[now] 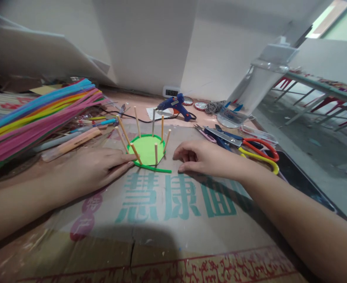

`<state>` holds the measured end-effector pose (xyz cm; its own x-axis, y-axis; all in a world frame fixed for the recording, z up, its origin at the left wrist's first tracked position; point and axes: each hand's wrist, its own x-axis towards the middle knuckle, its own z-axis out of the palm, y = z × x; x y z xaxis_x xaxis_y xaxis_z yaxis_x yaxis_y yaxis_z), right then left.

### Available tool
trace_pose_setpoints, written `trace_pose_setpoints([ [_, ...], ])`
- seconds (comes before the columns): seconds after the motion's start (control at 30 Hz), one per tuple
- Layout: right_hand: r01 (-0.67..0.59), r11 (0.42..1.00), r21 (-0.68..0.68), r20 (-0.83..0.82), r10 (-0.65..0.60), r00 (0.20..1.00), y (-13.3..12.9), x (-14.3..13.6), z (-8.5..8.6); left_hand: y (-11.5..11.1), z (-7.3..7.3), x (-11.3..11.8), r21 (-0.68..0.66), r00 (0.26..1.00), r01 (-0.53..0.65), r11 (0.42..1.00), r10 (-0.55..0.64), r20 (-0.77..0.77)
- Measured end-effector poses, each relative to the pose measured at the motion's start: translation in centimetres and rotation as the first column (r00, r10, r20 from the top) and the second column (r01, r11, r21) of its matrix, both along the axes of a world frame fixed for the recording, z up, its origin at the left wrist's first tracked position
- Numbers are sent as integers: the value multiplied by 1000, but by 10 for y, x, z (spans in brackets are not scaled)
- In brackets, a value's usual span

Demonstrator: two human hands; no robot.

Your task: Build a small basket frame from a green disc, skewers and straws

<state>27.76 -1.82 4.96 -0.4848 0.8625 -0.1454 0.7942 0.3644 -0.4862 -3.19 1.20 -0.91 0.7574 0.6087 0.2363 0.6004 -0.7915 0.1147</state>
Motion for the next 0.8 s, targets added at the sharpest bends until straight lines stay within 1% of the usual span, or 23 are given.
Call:
trace_pose_setpoints([
  [0.1,-46,999,21,-16,46,999,3,0,-11,0,-2,-1,11,1000,-5,1000,5,-7],
  [0.23,-3,991,133,-135,21,991,2,-1,-33,1,-3,-2,9,1000,-4,1000,4,-21],
  [0.33,26,972,233,-106,-2,994,-5,-6,-44,0,-1,-1,10,1000,3,1000,-3,-12],
  [0.4,41,966,254,-83,-21,996,-13,-7,-43,-1,0,1,25,1000,10,1000,-9,-4],
  [0.47,71,970,232,-114,-45,992,-23,-5,-35,-1,2,2,58,1000,22,998,-22,-2],
  [0.57,152,962,225,-182,-111,977,-37,8,-13,-1,2,2,102,999,51,994,-51,-7],
  [0.67,244,918,312,-253,-167,953,-47,27,14,-1,2,3,106,998,59,993,-59,3],
  [0.77,406,837,366,-392,-256,883,-61,48,37,-1,3,4,100,998,53,994,-55,18],
  [0.8,417,824,383,-408,-254,877,-69,55,43,-2,4,4,99,999,50,994,-51,16],
])
